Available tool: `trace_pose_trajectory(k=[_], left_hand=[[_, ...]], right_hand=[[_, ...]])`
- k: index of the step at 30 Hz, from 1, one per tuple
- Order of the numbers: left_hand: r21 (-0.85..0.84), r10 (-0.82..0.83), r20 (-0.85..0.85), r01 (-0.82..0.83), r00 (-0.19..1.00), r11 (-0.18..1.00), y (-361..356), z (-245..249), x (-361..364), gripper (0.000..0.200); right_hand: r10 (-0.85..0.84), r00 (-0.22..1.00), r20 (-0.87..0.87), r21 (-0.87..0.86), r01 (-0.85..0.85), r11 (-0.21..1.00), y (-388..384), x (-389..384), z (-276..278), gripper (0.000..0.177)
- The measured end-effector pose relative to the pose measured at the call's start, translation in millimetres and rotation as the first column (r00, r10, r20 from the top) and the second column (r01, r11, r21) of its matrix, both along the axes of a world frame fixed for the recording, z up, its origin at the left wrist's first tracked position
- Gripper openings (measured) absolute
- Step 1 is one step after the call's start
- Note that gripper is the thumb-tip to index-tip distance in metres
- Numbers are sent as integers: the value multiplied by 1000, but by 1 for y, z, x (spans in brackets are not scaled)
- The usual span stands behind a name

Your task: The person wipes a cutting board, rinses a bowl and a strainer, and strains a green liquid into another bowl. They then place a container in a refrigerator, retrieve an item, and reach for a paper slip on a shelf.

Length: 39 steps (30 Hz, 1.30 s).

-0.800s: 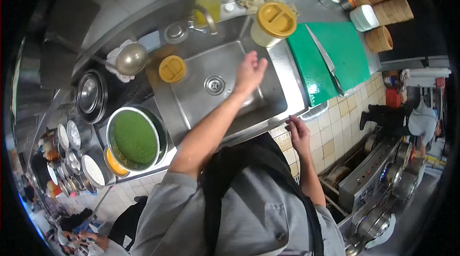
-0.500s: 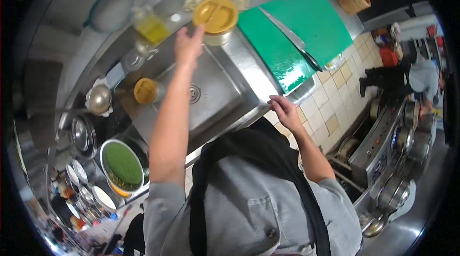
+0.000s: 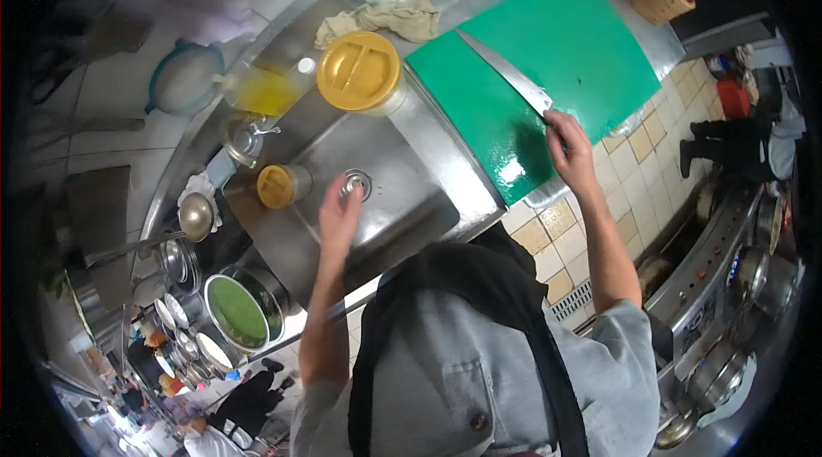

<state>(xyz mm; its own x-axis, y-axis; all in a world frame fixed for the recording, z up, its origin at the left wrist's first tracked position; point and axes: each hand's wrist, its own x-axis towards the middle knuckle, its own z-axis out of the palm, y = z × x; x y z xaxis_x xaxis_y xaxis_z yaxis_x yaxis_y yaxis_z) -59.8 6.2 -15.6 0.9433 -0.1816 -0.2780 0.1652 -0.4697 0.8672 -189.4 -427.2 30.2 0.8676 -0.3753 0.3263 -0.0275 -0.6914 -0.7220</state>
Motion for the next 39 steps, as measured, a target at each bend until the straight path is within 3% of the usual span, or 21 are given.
trace_pose_trajectory(k=[1,4,9,12,14,18,20,21,23,24,26,27,29,31,33,34,35,36,37,38,39], left_hand=[[79,-50,-41,53,998,995,10,9,-17,53],[55,28,-149,-20,988,998,47,18,-64,47],[-32,371,-143,-379,918,925,97,13,-134,46],[66,547,-229,-548,805,834,107,30,-161,47],[8,610,-213,-622,764,783,114,26,-180,47],[-85,668,-232,-699,707,710,101,52,-175,48],[-104,691,-275,-735,668,670,96,54,-175,49],[-98,674,-296,-724,677,683,98,51,-175,49],[-148,673,-302,-730,675,667,106,40,-177,51],[-142,650,-295,-705,700,694,109,35,-176,53],[-177,599,-300,-660,743,730,112,34,-172,52],[-205,572,-295,-636,765,744,114,33,-169,52],[-205,523,-291,-586,801,784,126,24,-165,52],[-210,477,-282,-539,833,816,132,19,-159,53],[-310,400,-237,-459,885,833,134,24,-154,56],[-266,485,-208,-526,849,807,126,28,-152,57],[-268,480,-203,-520,854,811,128,27,-152,57],[-259,465,-204,-506,861,823,131,25,-152,55],[-252,449,-204,-490,870,835,132,24,-149,54],[-258,440,-197,-479,876,839,126,25,-143,54],[-283,378,-151,-406,913,869,115,29,-136,53]], right_hand=[[106,994,1,-87,-105,991,0,18,1,29],[230,971,-67,-153,-238,959,10,94,5,35],[383,922,-53,-309,-380,872,40,233,-19,49],[407,908,-98,-313,-417,853,52,304,-46,58],[345,925,-160,-315,-380,870,55,338,-67,63],[233,918,-320,-269,-324,907,55,363,-75,51],[342,923,-176,115,-326,938,43,357,-69,37],[321,926,-198,110,-305,946,39,347,-58,37],[246,966,83,524,-252,813,26,320,-32,27],[221,973,62,516,-221,827,21,299,-5,27],[180,975,127,749,-213,627,20,248,49,28],[164,979,124,746,-201,635,16,229,67,28],[306,929,210,808,-341,481,2,185,92,28],[339,919,201,798,-355,488,0,156,101,29],[373,927,-32,722,-237,650,9,137,99,30],[370,917,-146,645,-195,739,14,131,86,36],[364,920,-141,645,-194,739,16,123,64,36],[416,883,-219,387,-313,867,17,115,39,37],[434,846,-310,97,-426,899,18,109,24,39],[425,853,-304,92,-418,904,22,99,19,39],[417,845,-335,-49,-458,888,30,84,18,41]])
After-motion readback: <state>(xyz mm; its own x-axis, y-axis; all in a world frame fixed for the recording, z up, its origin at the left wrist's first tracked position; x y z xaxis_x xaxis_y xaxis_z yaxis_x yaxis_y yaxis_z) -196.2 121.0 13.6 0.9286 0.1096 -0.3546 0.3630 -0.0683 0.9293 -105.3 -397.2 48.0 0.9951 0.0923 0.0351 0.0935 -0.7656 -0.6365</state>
